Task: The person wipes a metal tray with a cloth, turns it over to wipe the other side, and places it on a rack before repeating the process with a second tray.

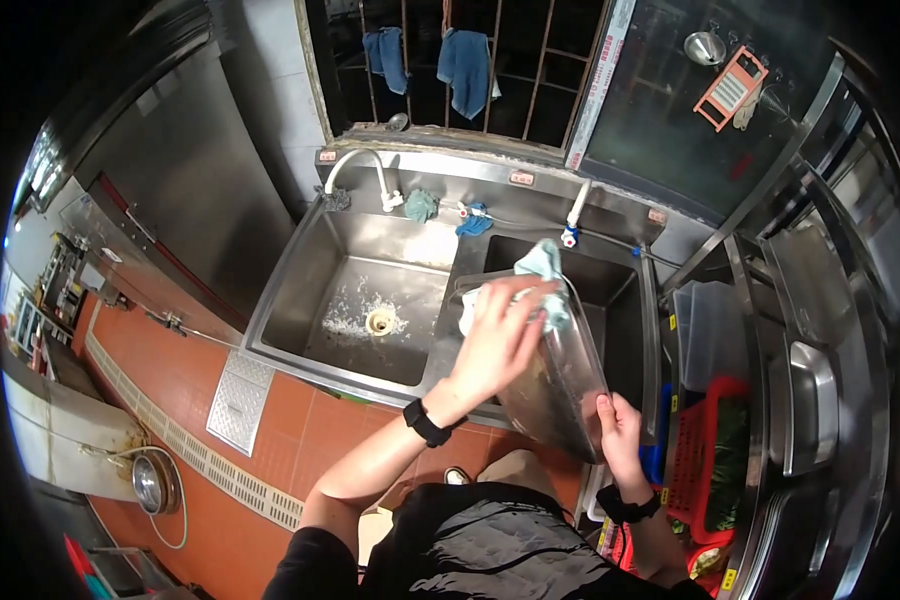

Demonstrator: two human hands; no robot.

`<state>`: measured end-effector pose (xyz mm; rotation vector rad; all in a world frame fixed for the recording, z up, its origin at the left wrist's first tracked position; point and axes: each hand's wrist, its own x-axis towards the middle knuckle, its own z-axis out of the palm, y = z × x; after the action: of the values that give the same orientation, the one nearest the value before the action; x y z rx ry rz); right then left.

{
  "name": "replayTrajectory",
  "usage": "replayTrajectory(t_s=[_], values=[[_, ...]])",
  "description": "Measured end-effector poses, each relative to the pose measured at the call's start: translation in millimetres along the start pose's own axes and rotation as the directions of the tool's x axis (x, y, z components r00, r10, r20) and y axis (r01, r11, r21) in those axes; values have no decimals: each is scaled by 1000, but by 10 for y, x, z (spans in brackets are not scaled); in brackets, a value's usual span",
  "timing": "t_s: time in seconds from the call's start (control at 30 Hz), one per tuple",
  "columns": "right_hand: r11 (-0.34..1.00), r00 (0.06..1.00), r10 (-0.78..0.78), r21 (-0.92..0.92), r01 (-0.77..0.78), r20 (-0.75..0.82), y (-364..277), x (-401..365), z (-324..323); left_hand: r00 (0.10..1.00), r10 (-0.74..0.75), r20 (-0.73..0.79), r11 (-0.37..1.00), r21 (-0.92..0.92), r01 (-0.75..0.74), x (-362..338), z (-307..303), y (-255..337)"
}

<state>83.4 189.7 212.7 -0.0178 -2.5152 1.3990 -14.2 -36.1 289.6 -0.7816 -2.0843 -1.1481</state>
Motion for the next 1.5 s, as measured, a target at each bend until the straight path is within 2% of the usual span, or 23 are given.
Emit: replayTrajectory(t_s=[0.03,0.1,0.17,0.23,0.3,0.33,0.43,0.47,0.5,0.57,0.63,0.73,0.77,0.83,0.93,1.0,1.03,1.1,1.23,1.33,1.37,1.43,1.5], values=[[1000,1000,3,1,-3,-5,-6,-1,-28,998,-57,28,998,12,56,-100,28,-184],[914,986,159,371,-167,52,-32,-8,-82,981,-193,-35,963,184,196,-293,78,-522],[882,982,178,431,-187,63,43,-6,-113,888,-380,-260,902,109,418,-491,75,-914],[821,978,206,540,-184,21,78,27,-121,728,-528,-437,840,-147,521,-456,-70,-917],[810,975,220,553,-197,25,43,21,-113,654,-627,-424,779,-363,512,-339,-196,-826],[814,977,209,547,-195,37,67,18,-89,571,-764,-299,631,-526,570,-348,-206,-813],[801,961,243,532,-275,130,7,9,14,658,-710,-250,645,-606,465,-308,-64,-644],[843,977,190,493,-215,100,-8,16,69,809,-449,-379,892,-252,376,-300,-21,-669],[880,988,136,450,-153,71,-7,15,120,835,-401,-377,916,-167,364,-299,3,-639],[897,991,116,422,-133,64,-31,16,177,742,-587,-324,730,-608,312,-299,196,-603],[918,994,103,380,-111,40,-116,36,223,784,-575,-233,744,-547,383,-396,414,-509],[889,994,106,451,-82,-30,-72,109,351,982,-173,-76,970,-184,157,-494,574,162],[853,987,134,517,-70,-88,-67,128,388,999,-1,34,990,-143,5,-537,579,323],[691,940,289,720,-72,-182,-234,127,414,940,143,310,988,-93,-120,-524,552,448],[789,984,159,609,-82,-74,-41,104,204,990,57,126,995,72,-66,-318,488,222],[842,990,131,532,-87,-46,-93,34,152,984,-69,-164,990,107,87,-112,405,-69],[840,989,137,534,-89,-50,-161,-11,149,943,-210,-260,970,69,234,-5,361,-196],[875,992,121,475,-100,-14,-234,-69,154,900,-310,-306,950,-116,288,148,272,-279],[871,995,76,490,-35,-64,-435,19,287,982,-134,-136,988,-92,122,29,416,278],[727,954,284,670,-147,-98,-187,123,259,991,43,130,999,-17,-41,-260,533,503],[646,911,399,739,-195,-109,-317,188,198,985,56,161,995,-91,-41,-380,532,535],[551,914,404,806,-216,-31,-284,249,-28,963,73,261,995,-81,-54,-641,475,490],[545,919,368,834,-89,-142,-383,316,-108,969,-36,246,999,43,26,-873,454,287]])
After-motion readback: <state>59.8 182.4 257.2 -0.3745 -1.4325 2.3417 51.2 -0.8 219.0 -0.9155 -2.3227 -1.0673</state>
